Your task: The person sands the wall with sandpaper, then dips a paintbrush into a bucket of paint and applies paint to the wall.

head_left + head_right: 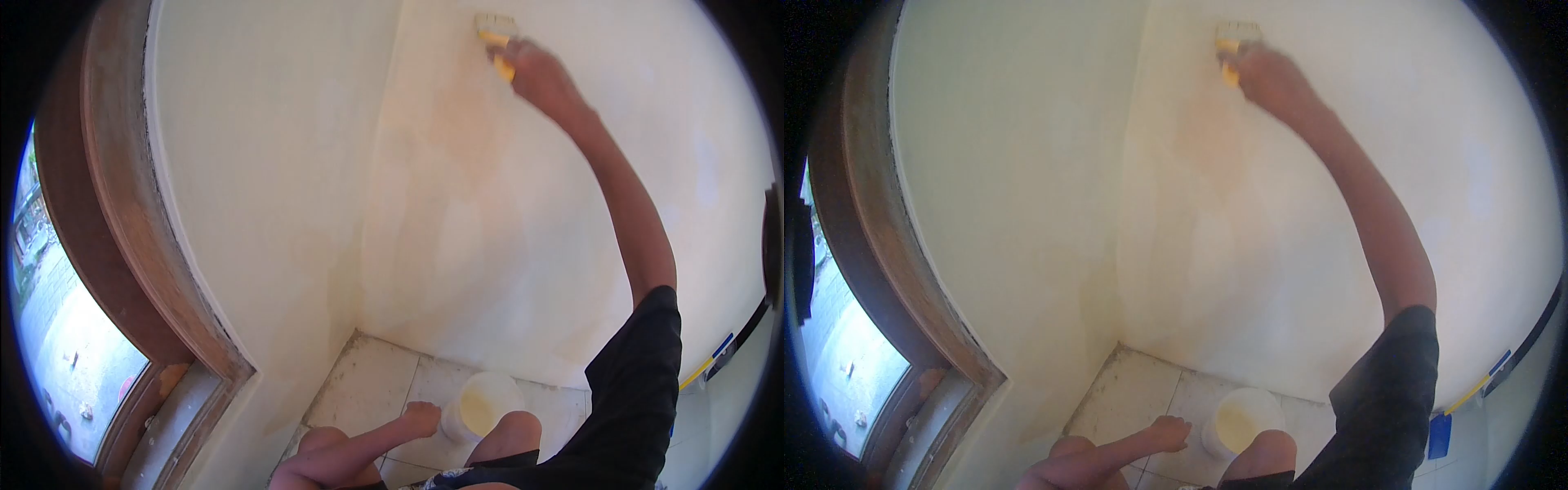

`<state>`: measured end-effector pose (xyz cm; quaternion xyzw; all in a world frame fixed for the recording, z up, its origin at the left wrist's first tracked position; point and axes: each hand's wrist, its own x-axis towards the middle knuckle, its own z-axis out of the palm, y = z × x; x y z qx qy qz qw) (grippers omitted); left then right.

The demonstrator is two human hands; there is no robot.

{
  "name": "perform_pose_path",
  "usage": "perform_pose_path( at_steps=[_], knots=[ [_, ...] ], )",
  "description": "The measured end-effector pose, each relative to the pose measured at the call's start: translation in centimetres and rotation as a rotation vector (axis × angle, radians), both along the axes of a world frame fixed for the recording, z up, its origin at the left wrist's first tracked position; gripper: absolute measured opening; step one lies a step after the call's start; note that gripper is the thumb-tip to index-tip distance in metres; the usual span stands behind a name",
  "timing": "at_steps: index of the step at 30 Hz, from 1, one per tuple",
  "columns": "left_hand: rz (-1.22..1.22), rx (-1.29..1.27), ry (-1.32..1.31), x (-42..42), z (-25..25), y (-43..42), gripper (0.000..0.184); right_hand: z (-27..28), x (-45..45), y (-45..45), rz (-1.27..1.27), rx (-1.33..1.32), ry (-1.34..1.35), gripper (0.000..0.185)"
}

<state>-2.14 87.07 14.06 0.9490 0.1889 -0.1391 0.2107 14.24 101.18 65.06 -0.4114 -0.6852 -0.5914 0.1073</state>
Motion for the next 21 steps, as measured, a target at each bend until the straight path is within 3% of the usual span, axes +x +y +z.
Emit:
perform_pose_path(
  at_steps=[1, 3, 5, 8, 11, 12, 15, 17, 20, 21],
  knots=[
    [-0.001, -0.003, 0.003, 0.1, -0.2, 0.0, 0.040, -1.9, -0.1, -0.1, -0.133, -0.057, -0.017, 0.022],
    [0.005, -0.012, 0.008, 0.1, -0.3, 0.1, 0.040, -6.4, -0.5, -1.6, -0.162, -0.257, -0.078, 0.025],
    [0.014, -0.022, 0.016, 0.0, -0.1, 0.1, 0.039, -9.1, -1.5, -3.8, 0.013, -0.552, 0.015, 0.018],
    [-0.001, -0.008, 0.004, 0.0, -0.2, -0.1, 0.039, -7.8, -3.8, -5.8, -0.073, -0.914, 0.575, 0.012],
    [-0.021, -0.009, -0.021, -0.1, 0.0, -0.1, 0.039, -4.8, 1.0, -2.0, 0.179, -0.583, 0.488, 0.015],
    [-0.016, -0.002, -0.018, -0.1, 0.1, -0.1, 0.039, -2.4, 1.4, -2.0, 0.176, -0.506, 0.567, 0.016],
    [-0.003, 0.011, -0.004, -0.1, 0.1, 0.0, 0.039, 3.0, 0.5, -3.6, 0.184, -0.067, 0.368, 0.025],
    [0.001, 0.012, 0.010, -0.1, -0.1, 0.0, 0.038, 3.7, -0.5, -4.1, 0.157, 0.026, 0.326, 0.014],
    [-0.009, 0.011, 0.005, 0.0, -0.1, -0.2, 0.038, 1.5, 1.8, -1.8, 0.130, 0.150, 0.005, 0.024],
    [-0.009, 0.009, -0.008, -0.1, -0.2, -0.2, 0.038, -0.3, 3.1, -0.8, 0.007, 0.004, 0.058, 0.033]
  ],
)
